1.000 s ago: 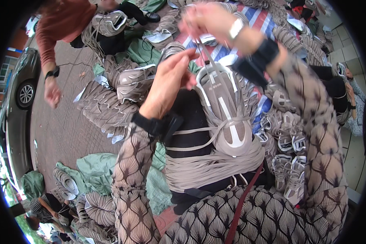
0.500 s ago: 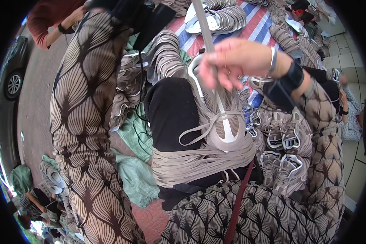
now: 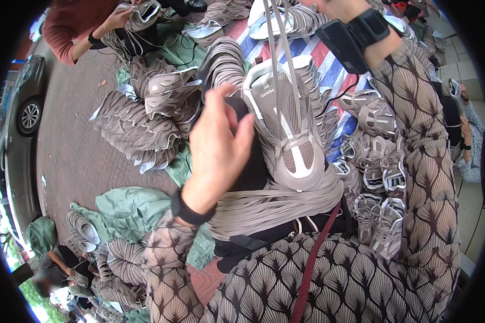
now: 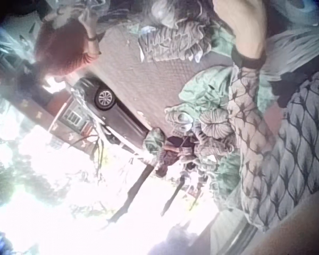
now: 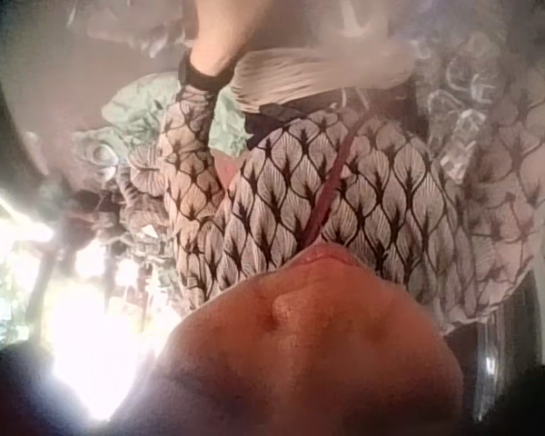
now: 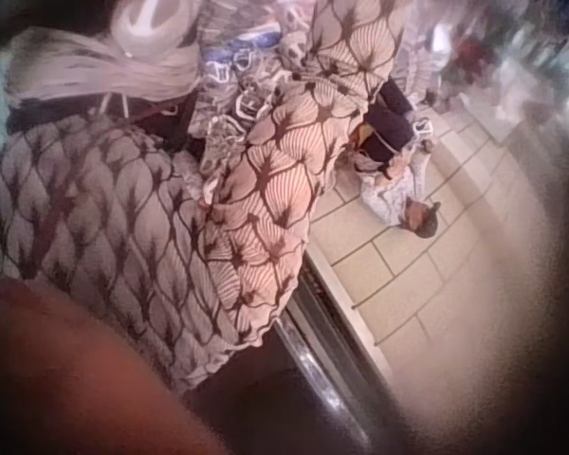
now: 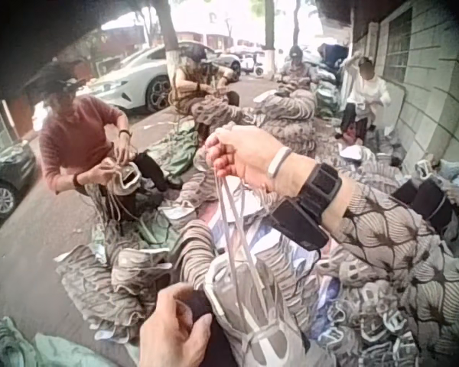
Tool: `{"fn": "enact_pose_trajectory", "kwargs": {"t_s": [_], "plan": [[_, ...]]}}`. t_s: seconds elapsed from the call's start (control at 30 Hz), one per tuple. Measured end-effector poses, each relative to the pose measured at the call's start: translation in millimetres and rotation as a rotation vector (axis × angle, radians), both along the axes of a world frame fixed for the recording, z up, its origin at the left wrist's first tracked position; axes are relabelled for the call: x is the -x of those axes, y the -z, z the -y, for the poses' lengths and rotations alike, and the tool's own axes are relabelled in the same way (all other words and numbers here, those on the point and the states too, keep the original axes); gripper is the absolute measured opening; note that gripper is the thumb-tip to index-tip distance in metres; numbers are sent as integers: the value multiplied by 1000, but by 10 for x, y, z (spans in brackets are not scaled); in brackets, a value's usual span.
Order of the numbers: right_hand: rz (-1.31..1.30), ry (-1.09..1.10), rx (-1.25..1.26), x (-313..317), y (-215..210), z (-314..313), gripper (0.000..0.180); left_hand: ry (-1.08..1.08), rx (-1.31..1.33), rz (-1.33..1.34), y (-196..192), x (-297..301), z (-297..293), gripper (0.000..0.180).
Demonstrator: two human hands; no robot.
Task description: Manually thread laces and assemble components of athletic shoes in an outdoor manufacturing setting.
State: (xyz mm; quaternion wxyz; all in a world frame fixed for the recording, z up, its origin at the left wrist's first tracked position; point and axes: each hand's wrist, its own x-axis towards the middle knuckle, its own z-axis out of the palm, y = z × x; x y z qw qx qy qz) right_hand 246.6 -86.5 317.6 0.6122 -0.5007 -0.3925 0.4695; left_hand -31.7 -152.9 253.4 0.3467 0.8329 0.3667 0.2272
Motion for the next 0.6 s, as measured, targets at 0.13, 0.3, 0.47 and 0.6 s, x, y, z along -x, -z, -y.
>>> {"fn": "enact_pose_trajectory", "kwargs": {"t_s": [0.13, 0.3, 0.47, 0.6], "plan": [[-336, -361, -24, -112, 51, 283, 21, 218, 46, -8, 170, -130, 405, 20], [23, -66, 43, 193, 24, 629, 23, 289, -90, -118, 330, -484, 443, 21], [51, -7, 74, 262, -118, 928, 24, 427, -97, -271, 237, -463, 465, 9], [22, -30, -19, 187, -78, 972, 25, 352, -447, -303, 195, -493, 465, 9]]}}
